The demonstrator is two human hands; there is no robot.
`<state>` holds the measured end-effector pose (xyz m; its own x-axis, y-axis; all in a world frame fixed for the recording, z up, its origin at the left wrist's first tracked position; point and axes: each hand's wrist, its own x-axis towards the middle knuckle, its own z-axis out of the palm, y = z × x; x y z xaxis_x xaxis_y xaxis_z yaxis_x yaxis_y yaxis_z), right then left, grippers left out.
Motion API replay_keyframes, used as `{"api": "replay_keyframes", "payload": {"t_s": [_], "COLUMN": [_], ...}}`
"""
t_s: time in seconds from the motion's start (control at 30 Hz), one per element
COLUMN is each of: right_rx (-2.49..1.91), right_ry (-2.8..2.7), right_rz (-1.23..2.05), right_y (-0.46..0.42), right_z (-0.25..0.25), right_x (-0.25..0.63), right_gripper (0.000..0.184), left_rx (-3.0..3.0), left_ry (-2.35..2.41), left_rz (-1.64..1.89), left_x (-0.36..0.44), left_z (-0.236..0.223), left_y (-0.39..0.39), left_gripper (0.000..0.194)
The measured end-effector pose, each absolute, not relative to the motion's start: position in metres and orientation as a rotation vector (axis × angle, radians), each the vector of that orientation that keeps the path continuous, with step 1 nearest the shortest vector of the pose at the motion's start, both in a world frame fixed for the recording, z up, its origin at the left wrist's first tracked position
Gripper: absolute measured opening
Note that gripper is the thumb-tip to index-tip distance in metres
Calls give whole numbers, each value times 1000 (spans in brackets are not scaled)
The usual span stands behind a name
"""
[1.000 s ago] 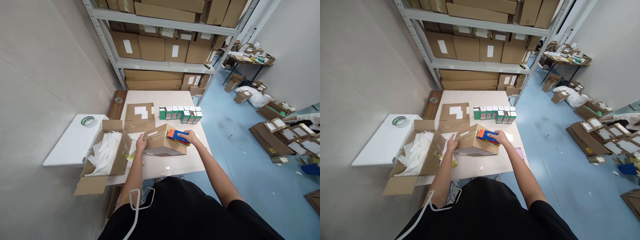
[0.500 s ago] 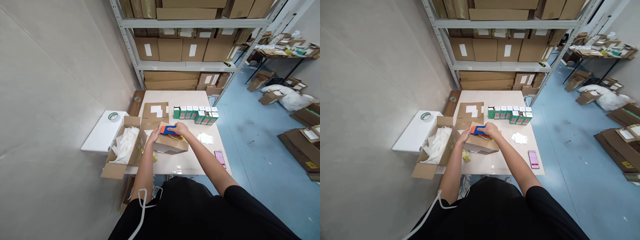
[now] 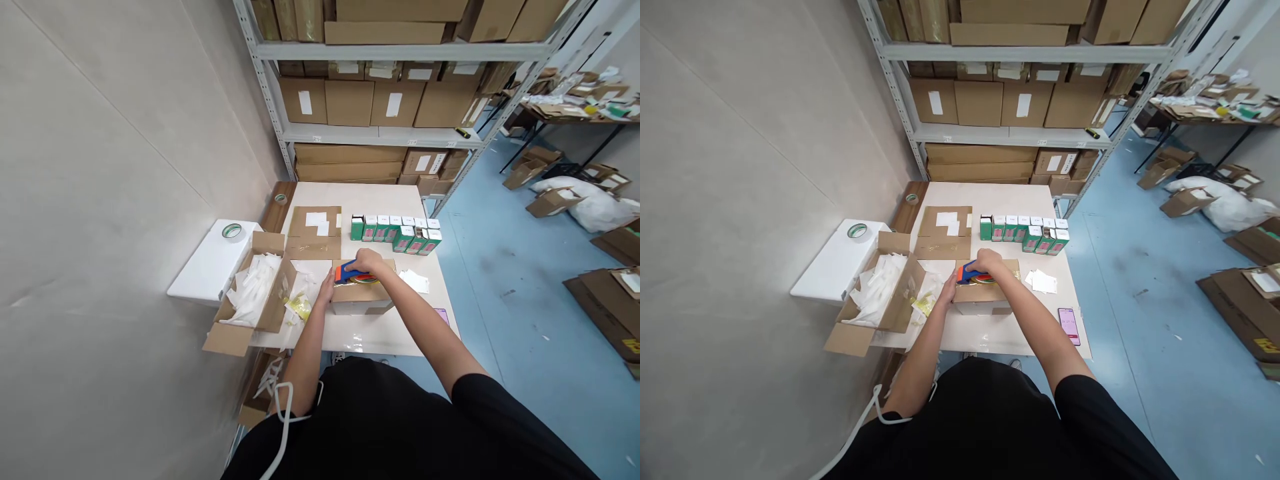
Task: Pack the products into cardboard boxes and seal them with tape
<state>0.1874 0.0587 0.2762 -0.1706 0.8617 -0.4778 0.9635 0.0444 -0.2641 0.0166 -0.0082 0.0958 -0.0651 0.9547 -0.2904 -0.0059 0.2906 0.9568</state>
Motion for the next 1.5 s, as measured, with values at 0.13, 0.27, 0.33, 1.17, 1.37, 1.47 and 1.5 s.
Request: {"api": "replay_keyframes", "payload": {"t_s": [0.13, 0.27, 0.33, 1.17, 1.37, 1.47, 1.5], "right_rx": [1926, 1903, 1877, 2010, 2115, 2161, 2175], "right_ry": [2142, 2157, 2176, 2124, 2019, 1986, 1959], "right_rz": [-739, -722, -697, -663, -645, -624, -613], "right_y": [50, 47, 47, 33, 23, 16, 14], "right_z": [273, 276, 278, 264, 254, 251, 250], "right_x": [198, 197, 202, 395, 448, 471, 477], "right_gripper": [57, 56, 57, 55, 52, 52, 52], "left_rx": [962, 982, 1003, 1124, 1112, 1101, 1096], "left_ry": [1397, 1413, 1426, 1517, 1515, 1520, 1526], "left_rz": [1098, 1099, 1090, 1015, 1047, 1046, 1044], "left_x": [32, 30, 29, 25, 23, 23, 24], "left_z": [88, 88, 86, 79, 76, 80, 83], "left_y": [-10, -5, -4, 4, 8, 8, 8], "left_gripper": [75, 73, 71, 57, 53, 50, 48]}}
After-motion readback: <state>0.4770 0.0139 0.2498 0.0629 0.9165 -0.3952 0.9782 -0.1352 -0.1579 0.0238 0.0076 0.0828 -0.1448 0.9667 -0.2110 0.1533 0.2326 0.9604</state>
